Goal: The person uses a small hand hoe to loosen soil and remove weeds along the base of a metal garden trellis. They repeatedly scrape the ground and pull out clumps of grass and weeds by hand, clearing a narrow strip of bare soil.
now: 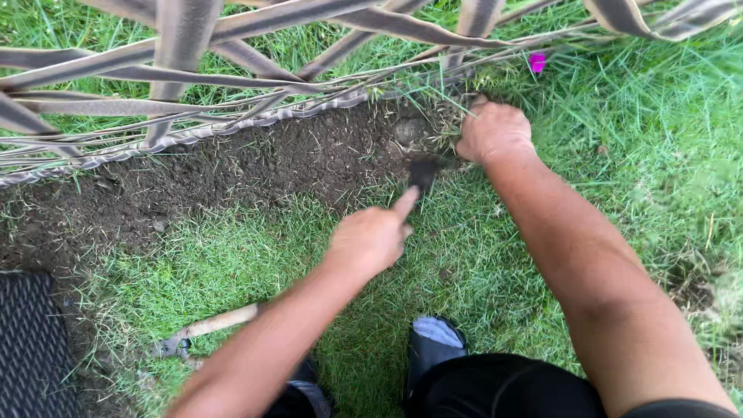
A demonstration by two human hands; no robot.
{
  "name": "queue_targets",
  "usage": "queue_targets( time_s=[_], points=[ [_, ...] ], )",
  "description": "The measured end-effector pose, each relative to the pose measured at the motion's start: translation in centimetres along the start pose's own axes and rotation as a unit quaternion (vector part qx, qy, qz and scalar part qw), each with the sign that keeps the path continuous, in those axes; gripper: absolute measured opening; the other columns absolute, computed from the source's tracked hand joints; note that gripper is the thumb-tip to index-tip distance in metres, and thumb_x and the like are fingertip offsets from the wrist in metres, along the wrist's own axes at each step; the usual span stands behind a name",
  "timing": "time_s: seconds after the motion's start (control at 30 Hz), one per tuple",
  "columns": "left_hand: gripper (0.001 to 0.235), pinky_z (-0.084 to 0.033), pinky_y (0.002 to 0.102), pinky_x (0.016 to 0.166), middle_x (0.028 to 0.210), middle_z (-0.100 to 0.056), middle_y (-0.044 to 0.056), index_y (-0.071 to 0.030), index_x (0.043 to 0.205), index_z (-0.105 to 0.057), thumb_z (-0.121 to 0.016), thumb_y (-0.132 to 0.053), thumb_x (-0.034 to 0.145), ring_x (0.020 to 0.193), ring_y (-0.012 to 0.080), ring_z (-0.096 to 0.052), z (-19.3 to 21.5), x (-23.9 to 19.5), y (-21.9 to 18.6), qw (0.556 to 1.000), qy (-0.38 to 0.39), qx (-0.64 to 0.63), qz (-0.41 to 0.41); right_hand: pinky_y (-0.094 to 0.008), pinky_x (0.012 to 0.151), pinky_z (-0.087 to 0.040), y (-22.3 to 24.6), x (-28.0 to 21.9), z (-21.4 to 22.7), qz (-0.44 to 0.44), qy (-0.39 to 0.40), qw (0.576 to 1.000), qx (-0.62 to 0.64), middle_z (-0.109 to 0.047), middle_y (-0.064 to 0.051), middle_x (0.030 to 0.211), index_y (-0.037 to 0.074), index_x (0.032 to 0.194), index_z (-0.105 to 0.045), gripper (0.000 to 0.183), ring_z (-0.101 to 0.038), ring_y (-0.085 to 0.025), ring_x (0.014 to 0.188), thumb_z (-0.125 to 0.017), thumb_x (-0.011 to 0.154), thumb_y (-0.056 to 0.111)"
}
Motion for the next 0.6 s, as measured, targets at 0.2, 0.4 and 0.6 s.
queue_targets(
  time_s=[0.2, 0.4, 0.6],
  points=[
    [0.072, -0.06, 0.046, 0.069, 0.116, -0.066, 0.022, -0.031, 0.165, -0.014, -0.053, -0.027, 0.104, 0.08, 0.0342, -0.073, -17.8, 5.9, 3.6, 0.99, -0.09, -0.082, 0.066, -0.047, 0.092, -0.059, -2.0, -3.5, 0.9, 0.003, -0.026, 1.0, -0.014, -0.075, -0.021, 0.115, 0.005, 0.114, -0.073, 0.031, -0.074, -0.038, 0.105, -0.065, 0.089, 0.023],
    [0.079, -0.057, 0.038, 0.095, 0.159, -0.044, 0.013, -0.027, 0.163, -0.018, -0.063, -0.025, 0.099, 0.123, 0.0283, -0.066, -15.8, 6.0, 8.0, 0.867, -0.153, -0.469, -0.072, -0.049, 0.092, -0.058, -4.3, -4.9, 1.2, -0.05, -0.071, 0.995, 0.042, -0.075, -0.023, 0.108, 0.005, 0.106, -0.077, 0.03, -0.073, -0.039, 0.1, -0.06, 0.091, 0.024],
    [0.066, -0.06, 0.04, 0.06, 0.092, -0.073, 0.014, -0.028, 0.159, -0.036, -0.063, -0.036, 0.099, 0.063, 0.025, -0.069, -4.1, -4.2, 6.2, 0.991, -0.034, -0.121, -0.05, -0.05, 0.089, -0.058, -5.6, -5.3, 2.0, -0.067, -0.075, 0.994, 0.052, -0.075, -0.022, 0.103, 0.007, 0.107, -0.076, 0.03, -0.073, -0.039, 0.096, -0.062, 0.089, 0.027]
  ],
)
Point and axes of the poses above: each hand's wrist, its own x-axis towards the middle knuckle, its own z-axis out of the back of the hand, y = z × x, the point moved 4 cm from there along x, towards the middle knuckle
